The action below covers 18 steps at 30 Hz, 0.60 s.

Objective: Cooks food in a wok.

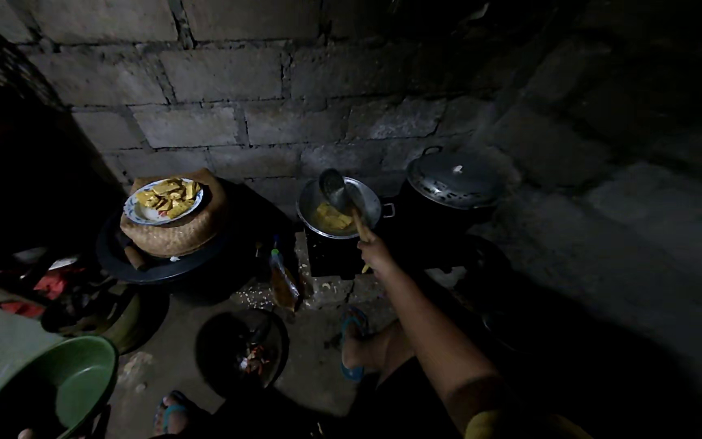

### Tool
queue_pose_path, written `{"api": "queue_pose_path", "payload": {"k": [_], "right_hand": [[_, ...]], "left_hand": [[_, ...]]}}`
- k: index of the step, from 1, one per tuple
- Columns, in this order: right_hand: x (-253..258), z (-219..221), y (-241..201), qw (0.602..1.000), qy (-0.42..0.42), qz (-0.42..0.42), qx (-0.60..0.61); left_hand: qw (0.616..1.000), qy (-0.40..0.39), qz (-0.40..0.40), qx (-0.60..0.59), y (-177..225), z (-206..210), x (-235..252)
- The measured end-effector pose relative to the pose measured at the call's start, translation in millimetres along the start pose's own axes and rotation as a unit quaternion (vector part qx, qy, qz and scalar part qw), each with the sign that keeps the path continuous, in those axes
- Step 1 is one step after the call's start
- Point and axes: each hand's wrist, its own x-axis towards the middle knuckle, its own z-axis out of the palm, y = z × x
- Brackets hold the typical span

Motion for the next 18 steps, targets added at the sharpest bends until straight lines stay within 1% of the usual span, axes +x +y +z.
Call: {"api": "queue_pose_path", "payload": {"k": [2,5,10,13,18], "right_hand": [[5,-5,-1,1.0,0.026,-0.003,0.013],[21,-2,5,0.999,0.04,0.006,0.036],[28,15,18,0.992,0.01,0.072,0.102],[21,17,23,0.99,-0.012,0.078,0.117],[-14,8,19,0.997,-0.023,0.041,0.056]], "left_hand": [[1.0,-0.015,-0.003,0.014,0,-3,4],[1.0,-0.012,-0.002,0.008,-1,0,4],[1.0,-0.004,-0.017,0.003,-2,4,1],[1.0,-0.001,-0.019,-0.003,-1,6,2],[1.0,-0.005,-0.009,0.001,-1,1,5]]}}
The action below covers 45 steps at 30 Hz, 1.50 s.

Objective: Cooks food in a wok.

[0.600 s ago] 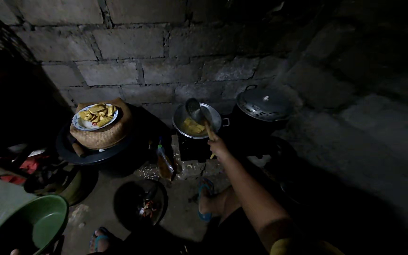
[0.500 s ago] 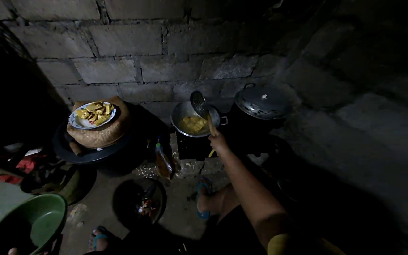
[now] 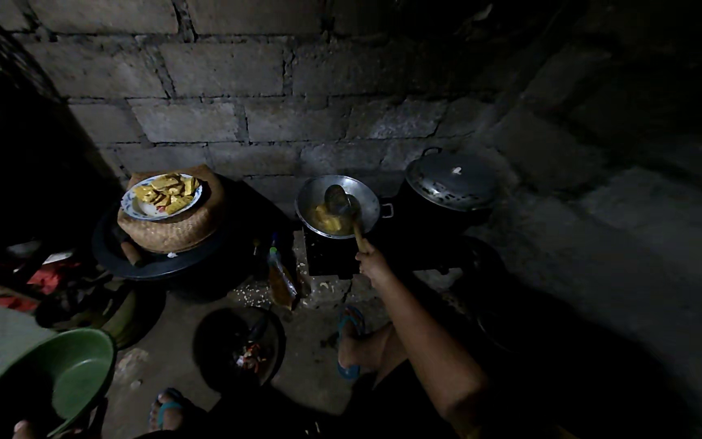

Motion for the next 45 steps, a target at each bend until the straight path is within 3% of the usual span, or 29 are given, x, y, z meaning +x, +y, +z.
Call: {"api": "queue_pose_path", "payload": {"k": [9,18,24,28,36,45], "right_hand": [[-15,-19,-9,0.997,0.01,-0.045,-0.064],[10,2,10,0.992,-0.004,-0.026,-0.122],[23,-4,-7,0.999,0.026,-0.034,-0.003],[33,-8,-11,0.997,0.061,-0.04,0.001],[34,4,7,0.997,0.021,0.025,0.068],[-4,-35,19,0.988,-0.022,-0.05,-0.142]], "left_hand": [[1.0,0.0,-0.008,-0.013,1,4,-2],[1.0,0.001,-0.005,-0.002,0,3,-1],[1.0,0.004,-0.005,-0.008,-2,1,1],[1.0,0.002,-0.003,0.005,0,3,1],[1.0,-0.007,-0.009,0.012,-1,6,-1],[1.0,-0.005,-0.013,0.008,-1,6,3]]}}
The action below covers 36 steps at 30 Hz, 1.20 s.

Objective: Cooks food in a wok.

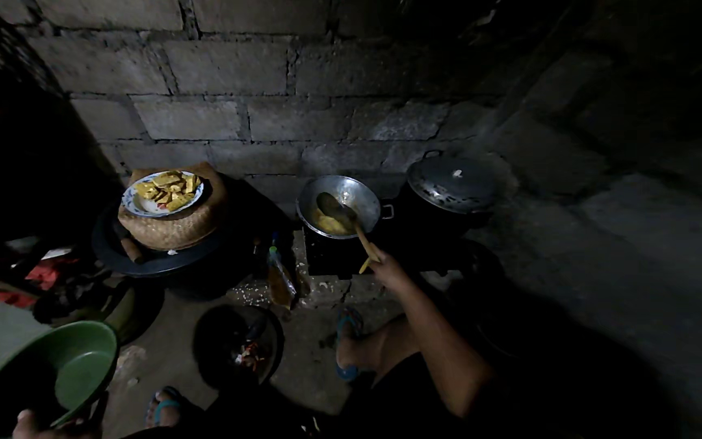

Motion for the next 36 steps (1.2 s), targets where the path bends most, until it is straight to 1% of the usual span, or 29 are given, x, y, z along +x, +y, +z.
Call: {"api": "queue_pose_path", "payload": {"k": [4,9,13,15,18,20,23,27,29,32,36], "right_hand": [[-17,-22,-10,0.999,-0.017,-0.016,-0.034],[-20,-32,-16,1.0,-0.014,0.002,-0.025],[-6,-18,-11,1.0,0.024,-0.004,0.017],[7,-7,-9,0.998,0.042,0.015,0.055],[25,9,-6,0.989,0.045,0.049,0.13],[29,15,-5,0.987,0.036,0.058,0.142],[18,14,-7,0.994,0.02,0.034,0.105],[-16,-8,-10,1.0,-0.013,-0.027,-0.001],[-27,-18,-12,0.999,-0.016,-0.038,-0.01],[-28,-25,-12,0.999,0.002,-0.04,-0.015],[-27,-25,-13,1.0,0.011,-0.021,-0.002]], "left_hand": [[1.0,0.002,0.003,0.002,1,2,-3],[1.0,0.001,0.004,-0.005,-3,0,4],[1.0,0.003,0.004,-0.006,-4,0,3],[1.0,-0.003,0.006,-0.002,-4,0,1],[1.0,-0.001,0.007,-0.006,-2,0,-2],[1.0,0.005,0.005,-0.012,-2,1,-3],[1.0,0.001,0.005,-0.008,-2,-1,-2],[1.0,-0.005,0.009,0.004,0,-1,-2],[1.0,-0.01,0.009,0.009,0,-1,1],[1.0,-0.009,0.007,0.0,-3,1,5],[1.0,0.002,0.001,-0.006,-1,9,-6]]}}
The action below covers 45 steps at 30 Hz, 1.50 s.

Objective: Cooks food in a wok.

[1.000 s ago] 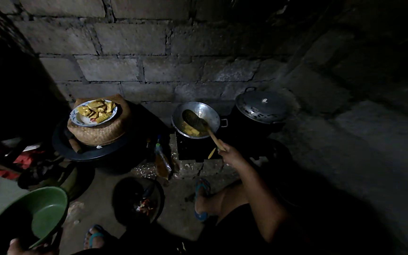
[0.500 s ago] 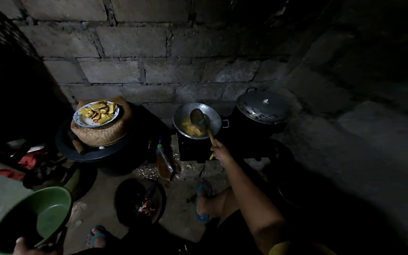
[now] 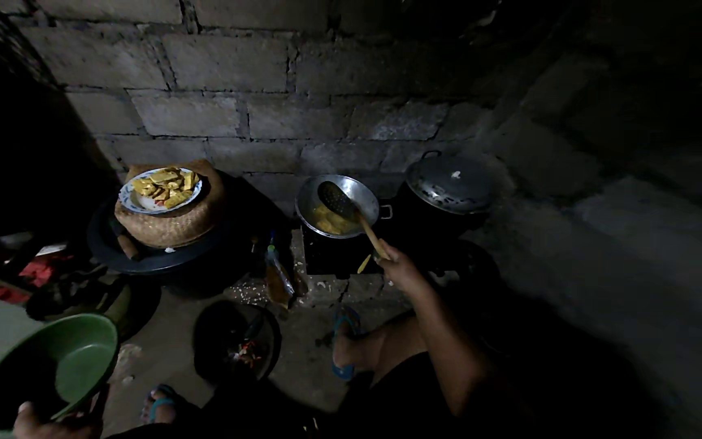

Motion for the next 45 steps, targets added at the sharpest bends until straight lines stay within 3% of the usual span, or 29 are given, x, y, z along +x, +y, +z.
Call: {"api": "queue_pose_path", "payload": {"k": [6,11,22,28,33,36,41,45], "right_hand": [[-4,14,6,0.999,-0.018,0.035,0.032],[24,37,13,0.998,0.007,0.053,0.041],[49,33,-11,0.98,0.095,0.057,0.165],[79,57,-7,0.958,0.08,0.095,0.257],[72,55,-9,0.929,0.069,0.108,0.348],[62,46,-7,0.944,0.062,0.101,0.308],[54,37,-2,0.986,0.067,0.047,0.142],[41,35,1,0.999,0.025,0.014,0.037]], "left_hand": [[1.0,0.002,0.003,0.007,3,2,-4],[1.0,-0.009,0.01,0.009,0,-3,0],[1.0,-0.004,0.006,0.002,0,-6,9],[1.0,-0.013,0.005,0.008,0,-3,4],[1.0,-0.004,-0.003,0.008,-1,-4,9],[1.0,-0.003,0.003,0.013,-1,-4,10],[1.0,-0.009,0.003,0.018,0,-1,6],[1.0,0.002,0.001,-0.002,0,2,2]]}}
